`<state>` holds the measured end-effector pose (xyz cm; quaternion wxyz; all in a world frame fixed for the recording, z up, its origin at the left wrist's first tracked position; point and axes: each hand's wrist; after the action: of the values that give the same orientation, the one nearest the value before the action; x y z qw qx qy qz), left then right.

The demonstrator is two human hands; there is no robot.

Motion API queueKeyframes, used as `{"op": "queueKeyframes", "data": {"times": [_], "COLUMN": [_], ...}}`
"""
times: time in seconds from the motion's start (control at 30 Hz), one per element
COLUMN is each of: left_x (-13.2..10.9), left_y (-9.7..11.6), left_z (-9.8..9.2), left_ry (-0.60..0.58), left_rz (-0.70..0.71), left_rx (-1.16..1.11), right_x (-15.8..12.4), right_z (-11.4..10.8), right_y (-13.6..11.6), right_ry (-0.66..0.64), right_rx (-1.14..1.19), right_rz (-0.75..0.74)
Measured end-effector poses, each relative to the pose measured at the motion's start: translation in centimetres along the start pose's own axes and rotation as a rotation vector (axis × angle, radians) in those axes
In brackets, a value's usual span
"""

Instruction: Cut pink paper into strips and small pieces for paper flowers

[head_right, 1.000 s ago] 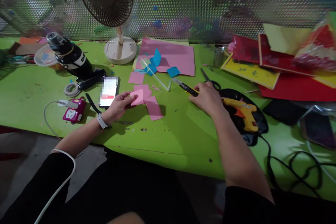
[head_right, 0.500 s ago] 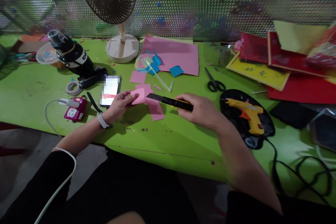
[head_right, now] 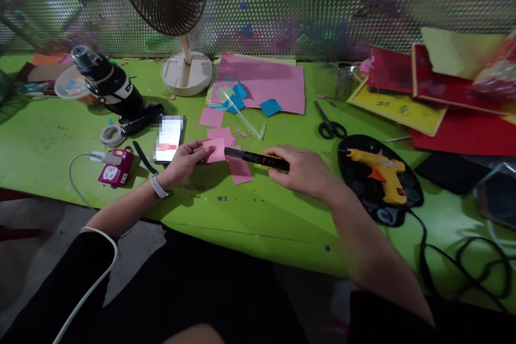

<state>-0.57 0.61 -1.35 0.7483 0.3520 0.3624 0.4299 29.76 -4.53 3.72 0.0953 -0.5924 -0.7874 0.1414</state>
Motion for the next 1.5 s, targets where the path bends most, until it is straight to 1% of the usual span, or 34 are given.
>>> {"op": "queueKeyframes", "data": {"times": [0.13,0.27,0.37,0.5,0.77,0.93,1.1,1.23,1.37,1.5], "left_x": [-0.4,-0.6,-0.5,-0.4,-0.7,-0.7,-0.8,-0.9,-0.9,-0.8], "left_y": [0.3,0.5,0.4,0.2,-0.1,0.0,-0.1,-0.2,-0.5,-0.6], "left_z": [0.3,0.6,0.6,0.7,1.1,1.0,0.9,1.0,1.0,0.9], "left_ry": [-0.052,-0.068,-0.067,-0.052,-0.092,-0.081,-0.093,-0.074,-0.053,-0.061], "left_rz": [0.014,0.076,0.093,0.067,0.091,0.097,0.140,0.168,0.200,0.222], "left_rx": [0.081,0.158,0.165,0.191,0.229,0.251,0.235,0.244,0.234,0.202], "right_x": [-0.2,-0.5,-0.6,-0.5,-0.2,-0.4,-0.5,-0.5,-0.6,-0.9], "right_z": [0.2,0.0,-0.1,0.1,0.7,0.3,-0.3,0.2,0.6,0.2], "right_y": [0.2,0.4,0.5,0.2,-0.6,-0.5,-0.2,-0.4,-0.9,-0.6], "right_ry": [-0.007,-0.004,-0.003,-0.008,-0.040,-0.046,-0.050,-0.034,-0.001,0.010], "right_rx": [-0.020,-0.070,-0.099,-0.090,-0.075,-0.080,-0.029,-0.056,-0.064,-0.048], "right_rz": [-0.014,-0.011,-0.006,-0.022,-0.087,-0.105,-0.087,-0.067,-0.142,-0.204]}}
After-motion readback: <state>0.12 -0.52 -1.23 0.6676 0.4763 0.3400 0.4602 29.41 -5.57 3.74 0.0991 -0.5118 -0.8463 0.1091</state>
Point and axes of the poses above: each hand's wrist, its own x-axis towards the middle knuckle, its own z-axis out of the palm, y = z × x, and after that the axes turned 9 degrees about -x, right-handed
